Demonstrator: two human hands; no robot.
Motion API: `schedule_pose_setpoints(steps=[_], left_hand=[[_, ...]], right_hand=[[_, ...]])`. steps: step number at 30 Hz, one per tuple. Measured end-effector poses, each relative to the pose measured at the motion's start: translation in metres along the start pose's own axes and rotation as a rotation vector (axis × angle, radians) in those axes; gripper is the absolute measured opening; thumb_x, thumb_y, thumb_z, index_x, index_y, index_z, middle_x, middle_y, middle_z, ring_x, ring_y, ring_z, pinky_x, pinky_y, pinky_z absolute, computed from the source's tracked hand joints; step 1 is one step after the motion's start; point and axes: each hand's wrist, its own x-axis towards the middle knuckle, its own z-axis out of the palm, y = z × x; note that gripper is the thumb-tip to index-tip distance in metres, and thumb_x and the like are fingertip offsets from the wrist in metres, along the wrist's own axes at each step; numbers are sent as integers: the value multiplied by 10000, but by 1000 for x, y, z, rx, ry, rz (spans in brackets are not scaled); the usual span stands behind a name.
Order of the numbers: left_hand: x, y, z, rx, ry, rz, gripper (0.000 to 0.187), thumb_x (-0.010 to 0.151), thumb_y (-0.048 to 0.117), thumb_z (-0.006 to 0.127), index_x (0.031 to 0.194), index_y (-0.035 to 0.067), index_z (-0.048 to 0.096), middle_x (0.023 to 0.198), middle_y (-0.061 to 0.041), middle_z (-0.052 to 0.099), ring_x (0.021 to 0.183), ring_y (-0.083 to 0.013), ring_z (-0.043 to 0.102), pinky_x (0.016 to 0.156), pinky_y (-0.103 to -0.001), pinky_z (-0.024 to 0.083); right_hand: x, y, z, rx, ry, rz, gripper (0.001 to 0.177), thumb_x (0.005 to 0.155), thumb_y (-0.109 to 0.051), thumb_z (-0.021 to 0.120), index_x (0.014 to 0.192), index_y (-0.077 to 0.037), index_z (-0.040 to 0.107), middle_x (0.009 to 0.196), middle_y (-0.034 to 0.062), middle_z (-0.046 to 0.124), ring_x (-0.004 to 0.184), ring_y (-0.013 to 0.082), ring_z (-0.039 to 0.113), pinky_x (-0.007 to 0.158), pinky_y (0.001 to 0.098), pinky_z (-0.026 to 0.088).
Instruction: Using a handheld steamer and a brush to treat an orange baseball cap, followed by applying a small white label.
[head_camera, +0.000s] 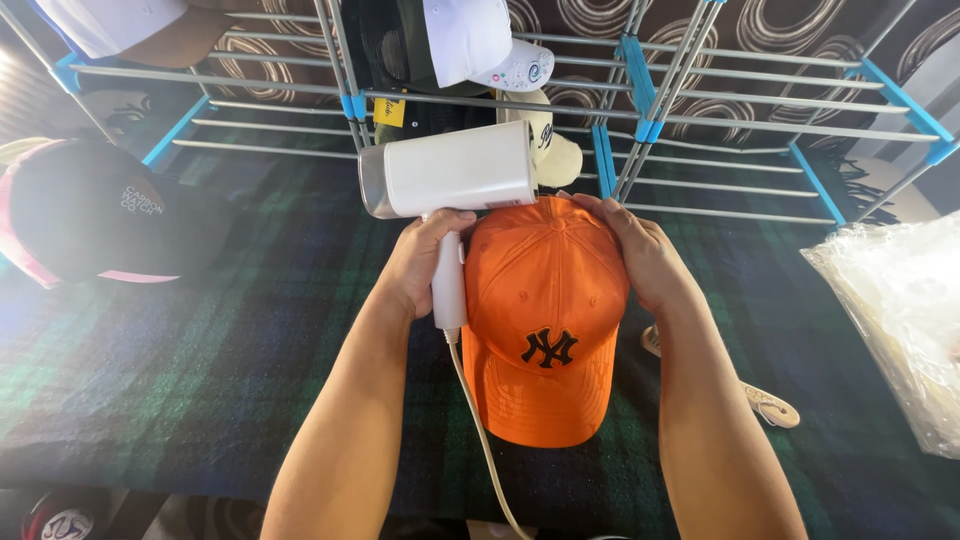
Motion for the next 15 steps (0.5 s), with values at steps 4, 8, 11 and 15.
schedule_pose_setpoints(steps=[4, 8, 11, 15], left_hand=[[-1, 1, 1, -30, 9, -14, 277, 697, 225, 805, 900, 88, 677, 701, -59, 652, 612, -199, 624, 549, -343, 570], [-5, 10, 5, -12, 54, 27, 317, 669, 201, 821, 886, 47, 648, 669, -86, 625, 587, -226, 632, 509, -353, 558], [-6, 26, -6, 389, 160, 227, 252, 637, 292, 806, 743, 100, 684, 613, -94, 615, 601, -261, 656, 552, -353, 532], [-41, 69, 10, 949, 200, 409, 286, 648, 400, 773, 732, 128, 743, 686, -116, 674, 766, -313, 692, 720, -383, 531]], right_hand=[[5, 7, -4, -4, -17, -20, 442, 1020, -438, 508, 1281, -164, 735, 1105, 222, 707, 948, 284, 695, 731, 403, 619], [-3, -6, 0, -14, -41, -9, 450, 1018, -428, 509, 1307, -155, 721, 1110, 235, 697, 961, 297, 686, 737, 436, 613], [-7, -12, 3, -34, -46, -21, 453, 1027, -409, 503, 1326, -139, 710, 1134, 249, 678, 985, 298, 660, 742, 459, 600], [-24, -33, 12, -124, -23, 36, 449, 993, -436, 536, 1328, -194, 710, 1272, 250, 670, 1181, 355, 628, 945, 497, 531]])
